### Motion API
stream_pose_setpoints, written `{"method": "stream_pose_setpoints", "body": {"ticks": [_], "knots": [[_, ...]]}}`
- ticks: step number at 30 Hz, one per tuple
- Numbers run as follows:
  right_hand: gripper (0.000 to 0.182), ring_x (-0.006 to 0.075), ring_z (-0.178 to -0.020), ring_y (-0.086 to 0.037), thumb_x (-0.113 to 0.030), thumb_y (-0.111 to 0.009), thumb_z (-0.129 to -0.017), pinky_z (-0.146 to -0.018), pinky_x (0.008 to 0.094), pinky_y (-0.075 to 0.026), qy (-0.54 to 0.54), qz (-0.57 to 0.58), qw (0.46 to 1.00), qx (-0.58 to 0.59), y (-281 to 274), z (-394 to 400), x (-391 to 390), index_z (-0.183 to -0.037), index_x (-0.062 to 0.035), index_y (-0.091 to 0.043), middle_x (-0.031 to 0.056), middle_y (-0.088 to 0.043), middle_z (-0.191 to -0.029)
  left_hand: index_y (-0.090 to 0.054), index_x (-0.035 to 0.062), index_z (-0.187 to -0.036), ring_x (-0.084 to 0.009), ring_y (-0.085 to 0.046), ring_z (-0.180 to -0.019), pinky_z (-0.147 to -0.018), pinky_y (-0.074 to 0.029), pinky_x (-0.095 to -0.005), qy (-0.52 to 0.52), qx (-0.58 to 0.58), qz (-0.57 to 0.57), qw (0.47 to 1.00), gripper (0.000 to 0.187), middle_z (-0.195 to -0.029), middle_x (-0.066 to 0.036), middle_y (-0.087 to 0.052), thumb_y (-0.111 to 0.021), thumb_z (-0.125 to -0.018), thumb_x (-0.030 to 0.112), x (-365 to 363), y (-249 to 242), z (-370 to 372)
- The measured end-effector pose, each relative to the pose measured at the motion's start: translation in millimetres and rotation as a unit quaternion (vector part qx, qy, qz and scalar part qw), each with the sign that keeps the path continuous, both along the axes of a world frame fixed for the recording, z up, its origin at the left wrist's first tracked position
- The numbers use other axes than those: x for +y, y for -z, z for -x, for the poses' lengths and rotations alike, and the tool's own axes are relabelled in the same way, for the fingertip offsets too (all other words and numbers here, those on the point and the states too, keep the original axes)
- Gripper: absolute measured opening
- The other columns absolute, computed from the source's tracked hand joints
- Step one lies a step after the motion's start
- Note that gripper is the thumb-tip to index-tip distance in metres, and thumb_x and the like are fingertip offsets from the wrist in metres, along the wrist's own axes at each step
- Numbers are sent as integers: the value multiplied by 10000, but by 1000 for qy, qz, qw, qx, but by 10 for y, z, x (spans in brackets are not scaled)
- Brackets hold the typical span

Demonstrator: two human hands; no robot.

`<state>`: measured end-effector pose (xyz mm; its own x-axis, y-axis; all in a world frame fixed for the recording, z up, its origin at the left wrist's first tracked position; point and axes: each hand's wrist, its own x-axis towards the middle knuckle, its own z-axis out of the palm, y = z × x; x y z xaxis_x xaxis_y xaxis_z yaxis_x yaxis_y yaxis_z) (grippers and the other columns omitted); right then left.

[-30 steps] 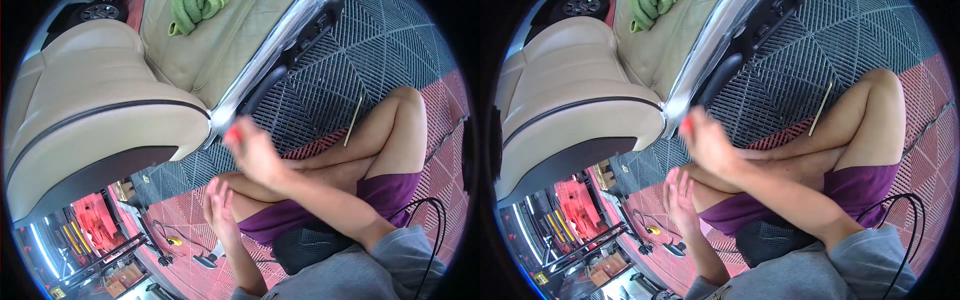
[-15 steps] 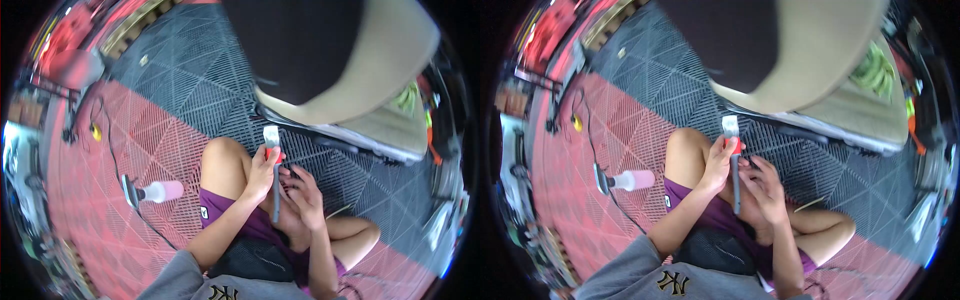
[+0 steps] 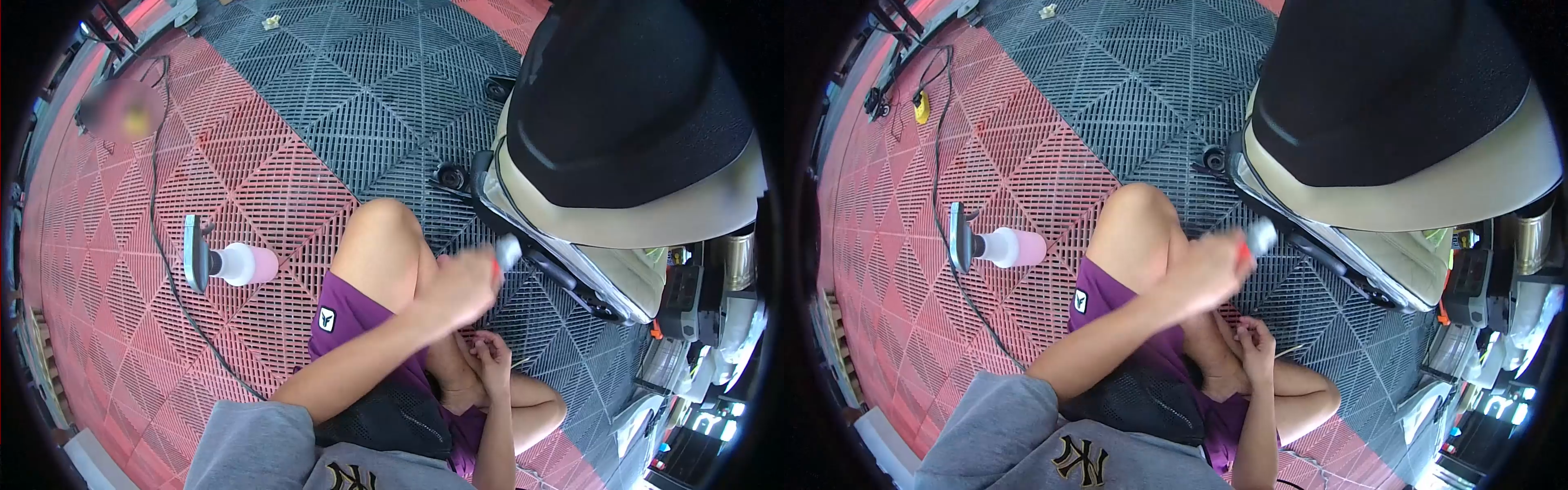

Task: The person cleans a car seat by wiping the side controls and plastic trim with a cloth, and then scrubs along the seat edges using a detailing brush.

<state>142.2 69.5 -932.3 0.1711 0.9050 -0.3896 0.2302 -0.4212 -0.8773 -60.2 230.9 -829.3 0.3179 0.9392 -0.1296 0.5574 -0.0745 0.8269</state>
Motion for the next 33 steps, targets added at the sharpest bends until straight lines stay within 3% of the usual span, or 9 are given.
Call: {"method": "stream_pose_setpoints", "body": {"ticks": [6, 7, 8, 12, 16, 22, 26, 30, 33], "knots": [[166, 84, -777, -615, -44, -605, -961, -730, 226, -505, 36, 17, 999, -5, -98, 26, 29, -1107, 19, -653, 33, -668, -887, -630, 12, -936, -347, -652, -781, -657, -527, -408, 99, 108, -224, 964, 116, -842, -223, -657, -573, -871, 89, 451, 369, 42], [157, 86, -771, -612, -52, -611, -960, -727, 234, -505, 21, 14, 999, -20, -23, 8, 31, -1089, 25, -657, 41, -677, -891, -622, -1, -1026, -419, -669, -812, -860, -523, -483, 8, -36, -45, 998, 201, -895, -230, -685, -574, -894, 144, 159, 236, -282], [158, 88, -768, -612, -52, -612, -958, -724, 236, -506, 0, -23, 999, -43, 73, 0, 62, -1088, 25, -658, 43, -677, -892, -623, -4, -990, -429, -673, -781, -824, -519, -520, 83, -109, 47, 989, 210, -814, -234, -673, -596, -885, 176, -120, -19, -401], [165, 99, -765, -618, -45, -612, -953, -710, 238, -508, 8, 12, 1000, -16, -32, -17, 30, -1093, 28, -660, 43, -670, -887, -671, 28, -926, -417, -688, -852, -795, -534, -495, 61, -9, -84, 995, 209, -906, -249, -696, -604, -898, 224, 300, 136, -158], [164, 77, -740, -616, -70, -613, -962, -671, 212, -488, 43, -5, 999, 27, -23, -25, 22, -1100, 10, -657, 23, -673, -895, -662, -32, -914, -400, -686, -767, -689, -557, -492, -307, -83, -2, 948, 224, -794, -245, -670, -576, -901, 175, 1026, 257, 570], [176, 95, -760, -617, -44, -624, -944, -704, 236, -510, 7, 4, 1000, -1, 110, -14, 93, -1098, 32, -656, 36, -669, -870, -600, 10, -1073, -483, -659, -959, -870, -521, -497, 120, 2, 82, 989, 354, -930, -320, -662, -565, -941, 337, -117, 195, -539], [167, 91, -749, -615, -44, -628, -940, -698, 239, -510, 17, -6, 1000, 13, 4, -22, 80, -1085, 32, -662, 38, -668, -852, -663, 2, -971, -416, -688, -901, -808, -533, -481, 34, 23, 5, 999, 358, -923, -264, -694, -582, -936, 349, 307, 69, -69], [171, 99, -743, -621, -47, -630, -936, -694, 244, -509, 42, -10, 998, 43, 68, -20, 77, -1090, 17, -671, 49, -671, -872, -674, -32, -918, -385, -708, -854, -703, -557, -450, -241, 11, -3, 970, 346, -867, -281, -693, -600, -934, 305, 913, 150, 598], [186, 103, -743, -631, -60, -643, -927, -691, 250, -512, 4, 0, 1000, -10, 94, 21, 147, -1092, 20, -670, 67, -677, -883, -635, -4, -1061, -383, -696, -866, -787, -536, -467, -82, 19, 43, 995, 357, -885, -236, -701, -604, -931, 327, 390, 77, -53]]}}
